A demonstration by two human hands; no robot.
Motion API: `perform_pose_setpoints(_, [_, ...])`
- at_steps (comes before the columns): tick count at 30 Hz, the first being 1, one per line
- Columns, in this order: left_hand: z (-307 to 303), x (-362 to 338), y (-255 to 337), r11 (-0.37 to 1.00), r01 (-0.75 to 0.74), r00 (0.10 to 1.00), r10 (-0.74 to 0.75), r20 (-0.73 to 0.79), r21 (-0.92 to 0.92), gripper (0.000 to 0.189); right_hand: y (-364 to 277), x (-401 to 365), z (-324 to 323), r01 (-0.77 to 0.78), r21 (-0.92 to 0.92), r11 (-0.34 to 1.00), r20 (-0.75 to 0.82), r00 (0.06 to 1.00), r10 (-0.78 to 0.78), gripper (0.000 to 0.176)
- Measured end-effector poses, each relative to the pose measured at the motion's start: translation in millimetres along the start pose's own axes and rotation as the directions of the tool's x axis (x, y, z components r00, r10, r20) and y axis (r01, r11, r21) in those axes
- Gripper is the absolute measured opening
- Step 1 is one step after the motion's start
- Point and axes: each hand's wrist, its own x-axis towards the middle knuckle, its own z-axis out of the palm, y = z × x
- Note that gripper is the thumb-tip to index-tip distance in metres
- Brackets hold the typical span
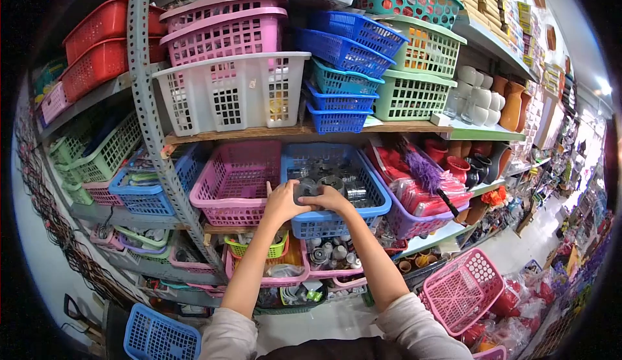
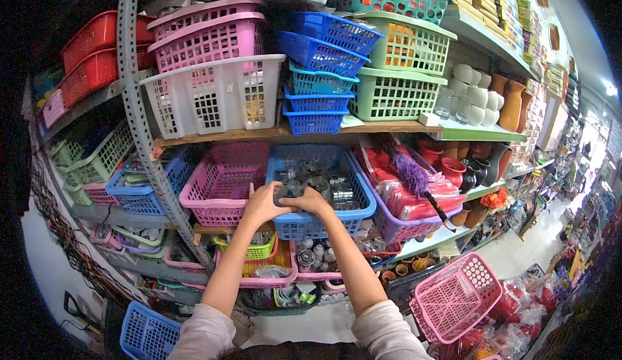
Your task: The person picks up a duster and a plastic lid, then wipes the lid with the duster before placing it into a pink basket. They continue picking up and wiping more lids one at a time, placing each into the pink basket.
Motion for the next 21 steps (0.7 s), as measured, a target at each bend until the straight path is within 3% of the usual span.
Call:
perform_pose_setpoints(4, [-3, -2, 6, 0.997, 0.043, 0.992, -0.050, 0.112, 0.069, 0.086, 20, 14, 0, -0.076, -0.002, 0.997, 0.061, 0.995, 0.076, 0.069])
perform_pose_setpoints(6, [0, -3, 4, 0.997, 0.022, 0.996, -0.028, 0.087, 0.071, 0.083, 20, 18, 1, -0.153, 0.039, 0.987, 0.064, 0.987, 0.150, 0.046])
perform_pose_setpoints(7, [1, -4, 4, 0.994, 0.023, 0.995, -0.032, 0.093, 0.104, 0.076, 17, 14, 0, -0.153, 0.038, 0.987, 0.065, 0.986, 0.151, 0.046])
perform_pose_setpoints(9, [1, -6, 7, 0.990, 0.026, 0.994, -0.040, 0.100, 0.137, 0.069, 11, 5, -2, -0.042, 0.039, 0.998, 0.037, 0.998, 0.041, 0.041])
perform_pose_setpoints(11, [-3, -10, 14, 0.952, 0.098, 0.987, -0.130, 0.093, 0.290, 0.060, 23, 13, 2, -0.007, 0.012, 1.000, 0.027, 1.000, 0.007, 0.043])
perform_pose_setpoints(13, [3, -9, 5, 0.965, 0.086, 0.987, -0.117, 0.112, 0.249, 0.055, 24, 13, 4, 0.028, -0.013, 1.000, 0.019, 0.999, -0.028, 0.048])
perform_pose_setpoints(15, [8, -8, 0, 0.975, 0.076, 0.986, -0.105, 0.131, 0.207, 0.049, 27, 15, 5, -0.015, -0.348, 0.937, -0.047, 0.999, -0.001, 0.045])
perform_pose_setpoints(17, [12, -9, -2, 0.978, 0.086, 0.990, -0.105, 0.092, 0.190, 0.040, 30, 19, 8, -0.021, -0.340, 0.940, -0.062, 0.998, 0.000, 0.044])
perform_pose_setpoints(20, [22, -7, -11, 0.988, 0.096, 0.990, -0.108, 0.095, 0.119, 0.044, 18, 7, 9, -0.018, -0.367, 0.930, -0.087, 0.996, -0.016, 0.039])
perform_pose_setpoints(21, [27, -10, -10, 0.986, 0.092, 0.996, -0.092, -0.004, 0.141, 0.038, 13, 4, 11, -0.043, -0.423, 0.905, -0.136, 0.991, -0.016, 0.039])
